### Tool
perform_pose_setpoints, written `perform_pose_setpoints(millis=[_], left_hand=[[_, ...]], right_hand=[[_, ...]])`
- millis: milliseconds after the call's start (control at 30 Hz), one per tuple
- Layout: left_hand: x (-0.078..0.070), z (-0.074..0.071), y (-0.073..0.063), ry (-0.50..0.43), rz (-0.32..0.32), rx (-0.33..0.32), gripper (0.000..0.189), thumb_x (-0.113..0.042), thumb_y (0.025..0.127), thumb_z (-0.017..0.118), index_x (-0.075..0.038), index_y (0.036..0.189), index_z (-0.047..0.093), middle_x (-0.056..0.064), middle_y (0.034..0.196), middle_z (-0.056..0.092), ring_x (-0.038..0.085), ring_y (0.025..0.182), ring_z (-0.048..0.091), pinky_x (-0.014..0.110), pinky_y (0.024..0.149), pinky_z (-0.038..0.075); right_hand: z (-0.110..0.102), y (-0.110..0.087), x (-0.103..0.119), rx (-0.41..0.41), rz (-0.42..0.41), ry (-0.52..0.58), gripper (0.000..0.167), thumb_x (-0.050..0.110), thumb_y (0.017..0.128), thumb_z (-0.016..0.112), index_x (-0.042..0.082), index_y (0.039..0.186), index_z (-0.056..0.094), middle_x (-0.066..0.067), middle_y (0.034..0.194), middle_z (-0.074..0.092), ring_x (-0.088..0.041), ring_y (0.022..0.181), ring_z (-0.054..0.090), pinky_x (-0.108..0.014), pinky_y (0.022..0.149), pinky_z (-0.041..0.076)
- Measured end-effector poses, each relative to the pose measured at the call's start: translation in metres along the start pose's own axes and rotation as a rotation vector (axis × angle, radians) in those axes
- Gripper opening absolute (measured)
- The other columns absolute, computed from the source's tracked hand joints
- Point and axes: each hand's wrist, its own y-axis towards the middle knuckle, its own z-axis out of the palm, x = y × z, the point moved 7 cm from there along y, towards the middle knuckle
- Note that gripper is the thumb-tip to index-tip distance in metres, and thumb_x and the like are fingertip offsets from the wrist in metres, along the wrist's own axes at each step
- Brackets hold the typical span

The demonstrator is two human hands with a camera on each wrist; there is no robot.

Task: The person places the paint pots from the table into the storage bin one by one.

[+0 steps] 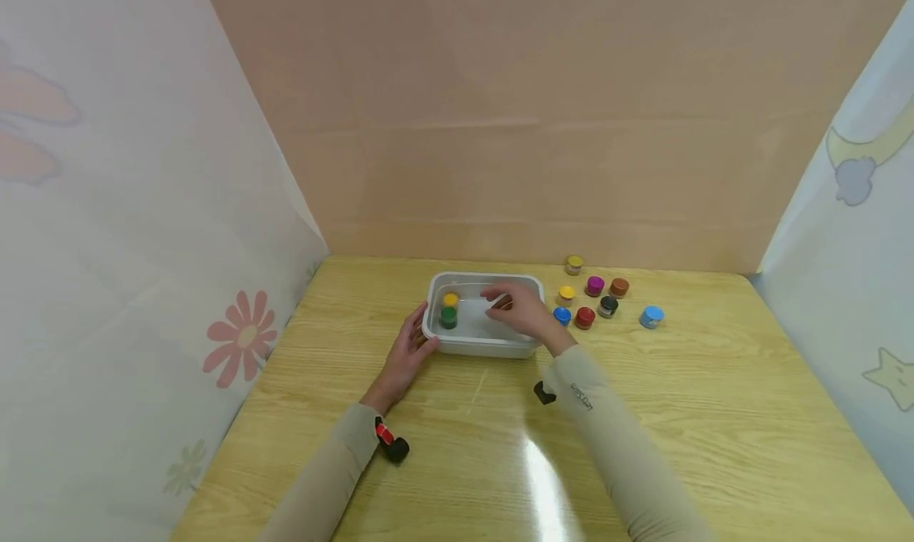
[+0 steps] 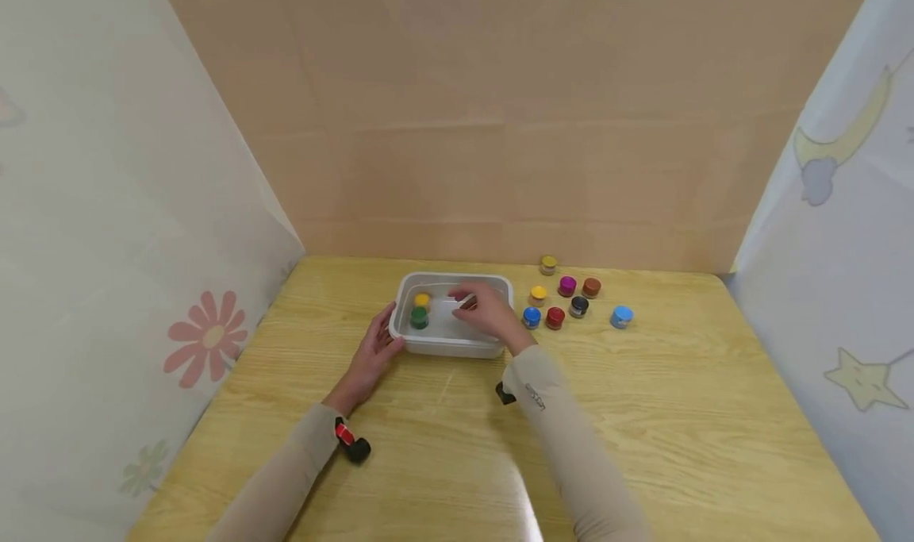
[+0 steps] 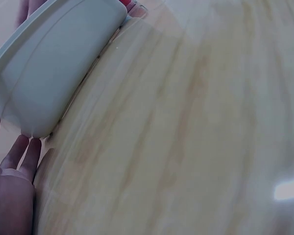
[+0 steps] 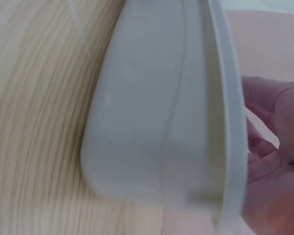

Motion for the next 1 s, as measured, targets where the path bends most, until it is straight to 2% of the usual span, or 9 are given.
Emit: perform_pose_setpoints(millis=[133, 367, 433, 533, 700, 1000], left_hand=[[-0.002, -0.001, 0.0, 0.0, 0.014, 0.002, 0.071, -0.027, 0.103, 0.067, -0.036, 0.162, 0.029, 0.0, 0.169, 0.03, 0.026, 0.153, 0.036, 0.048, 0.124, 0.034], [-0.002, -0.007, -0.002, 0.026, 0.019, -0.017, 0.07, -0.03, 0.102, 0.068, -0.039, 0.161, 0.03, -0.001, 0.169, 0.03, 0.027, 0.153, 0.036, 0.05, 0.124, 0.033], [0.0, -0.008, -0.003, 0.019, 0.017, -0.013, 0.071, -0.029, 0.102, 0.067, -0.038, 0.161, 0.03, -0.001, 0.17, 0.029, 0.028, 0.154, 0.035, 0.05, 0.125, 0.032], [0.001, -0.009, -0.004, 0.014, 0.01, -0.007, 0.071, -0.028, 0.103, 0.067, -0.036, 0.162, 0.029, 0.0, 0.17, 0.028, 0.028, 0.154, 0.034, 0.051, 0.126, 0.031], [0.001, -0.009, -0.005, 0.014, 0.006, 0.002, 0.07, -0.032, 0.103, 0.067, -0.039, 0.161, 0.029, -0.002, 0.17, 0.028, 0.025, 0.155, 0.033, 0.05, 0.126, 0.03], [0.0, -0.006, -0.006, -0.015, -0.012, -0.003, 0.072, -0.027, 0.103, 0.067, -0.036, 0.162, 0.028, -0.001, 0.171, 0.027, 0.026, 0.155, 0.033, 0.05, 0.126, 0.031]], right_hand=[[-0.023, -0.02, -0.007, -0.082, -0.025, 0.001, 0.035, 0.005, 0.096, 0.072, 0.0, 0.13, 0.068, -0.026, 0.127, 0.067, -0.037, 0.11, 0.069, -0.052, 0.099, 0.057], [-0.063, -0.049, -0.028, -0.246, -0.012, -0.01, 0.036, 0.005, 0.097, 0.07, -0.001, 0.132, 0.066, -0.025, 0.129, 0.064, -0.042, 0.119, 0.062, -0.057, 0.105, 0.053], [-0.073, -0.056, -0.037, -0.282, 0.001, -0.017, 0.038, 0.006, 0.098, 0.07, -0.001, 0.134, 0.064, -0.026, 0.131, 0.063, -0.043, 0.121, 0.061, -0.059, 0.104, 0.052], [-0.085, -0.068, -0.056, -0.32, 0.061, -0.03, 0.042, 0.01, 0.097, 0.071, 0.0, 0.138, 0.062, -0.025, 0.135, 0.06, -0.043, 0.123, 0.06, -0.059, 0.106, 0.051], [-0.095, -0.082, -0.087, -0.346, 0.159, -0.052, 0.047, 0.008, 0.098, 0.07, -0.002, 0.142, 0.057, -0.028, 0.141, 0.056, -0.047, 0.13, 0.055, -0.06, 0.112, 0.046], [-0.09, -0.089, -0.118, -0.307, 0.274, -0.033, 0.052, 0.006, 0.099, 0.068, 0.0, 0.148, 0.052, -0.03, 0.144, 0.053, -0.049, 0.13, 0.054, -0.061, 0.111, 0.046]])
